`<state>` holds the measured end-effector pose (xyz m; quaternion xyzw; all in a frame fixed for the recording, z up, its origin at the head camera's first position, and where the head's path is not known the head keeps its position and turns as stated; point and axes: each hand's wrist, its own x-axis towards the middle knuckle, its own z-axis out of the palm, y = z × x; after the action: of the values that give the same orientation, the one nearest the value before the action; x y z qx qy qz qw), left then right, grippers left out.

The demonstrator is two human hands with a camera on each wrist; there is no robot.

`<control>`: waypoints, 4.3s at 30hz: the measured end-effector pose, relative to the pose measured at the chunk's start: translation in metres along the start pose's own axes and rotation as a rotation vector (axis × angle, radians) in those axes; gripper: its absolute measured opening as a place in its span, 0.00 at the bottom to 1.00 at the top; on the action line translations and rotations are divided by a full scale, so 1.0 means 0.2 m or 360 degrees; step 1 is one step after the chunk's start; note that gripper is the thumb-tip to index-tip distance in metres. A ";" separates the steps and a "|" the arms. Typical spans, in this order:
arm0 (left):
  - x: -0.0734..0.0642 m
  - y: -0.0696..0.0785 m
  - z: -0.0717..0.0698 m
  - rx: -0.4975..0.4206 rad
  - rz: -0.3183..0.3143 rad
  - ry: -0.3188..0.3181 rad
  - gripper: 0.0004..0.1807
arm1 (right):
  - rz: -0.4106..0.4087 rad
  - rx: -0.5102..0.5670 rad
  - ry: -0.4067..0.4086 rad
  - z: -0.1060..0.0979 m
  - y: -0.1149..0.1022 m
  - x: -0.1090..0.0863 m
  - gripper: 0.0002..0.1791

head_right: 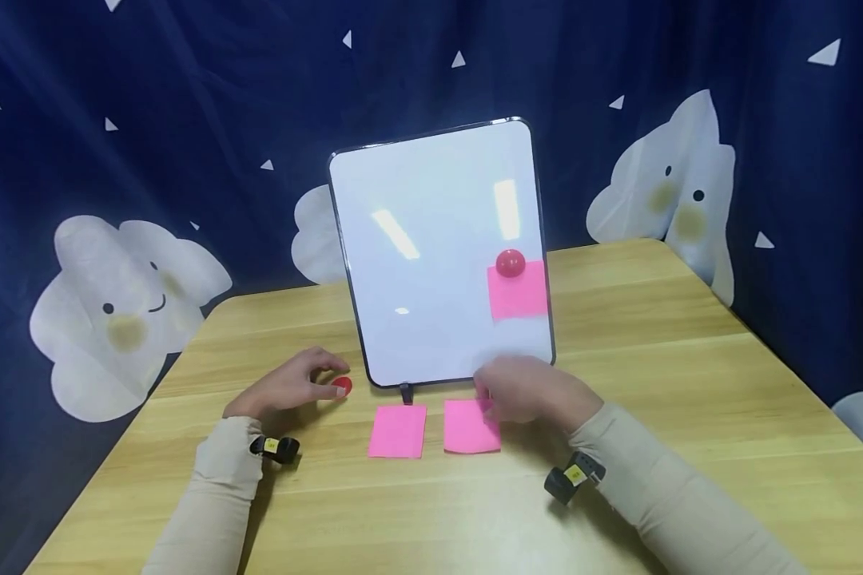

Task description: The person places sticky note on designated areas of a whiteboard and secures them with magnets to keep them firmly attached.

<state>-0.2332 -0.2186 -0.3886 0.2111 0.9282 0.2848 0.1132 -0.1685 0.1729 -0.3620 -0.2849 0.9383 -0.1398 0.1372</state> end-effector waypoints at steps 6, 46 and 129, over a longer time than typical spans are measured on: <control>0.00 0.01 0.00 0.0011 -0.0007 -0.0014 0.25 | -0.0054 0.0003 0.0036 0.00 0.00 -0.01 0.10; 0.00 0.03 0.01 0.0106 -0.0042 0.0007 0.27 | -0.0238 0.0033 0.0196 -0.02 0.02 -0.01 0.10; 0.00 0.02 0.01 0.0148 -0.0013 0.0035 0.26 | -0.0210 0.0768 0.0735 -0.07 0.09 0.00 0.08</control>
<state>-0.2307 -0.2141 -0.3878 0.2091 0.9425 0.2432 0.0942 -0.1827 0.1896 -0.3545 -0.2653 0.8640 -0.4271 -0.0247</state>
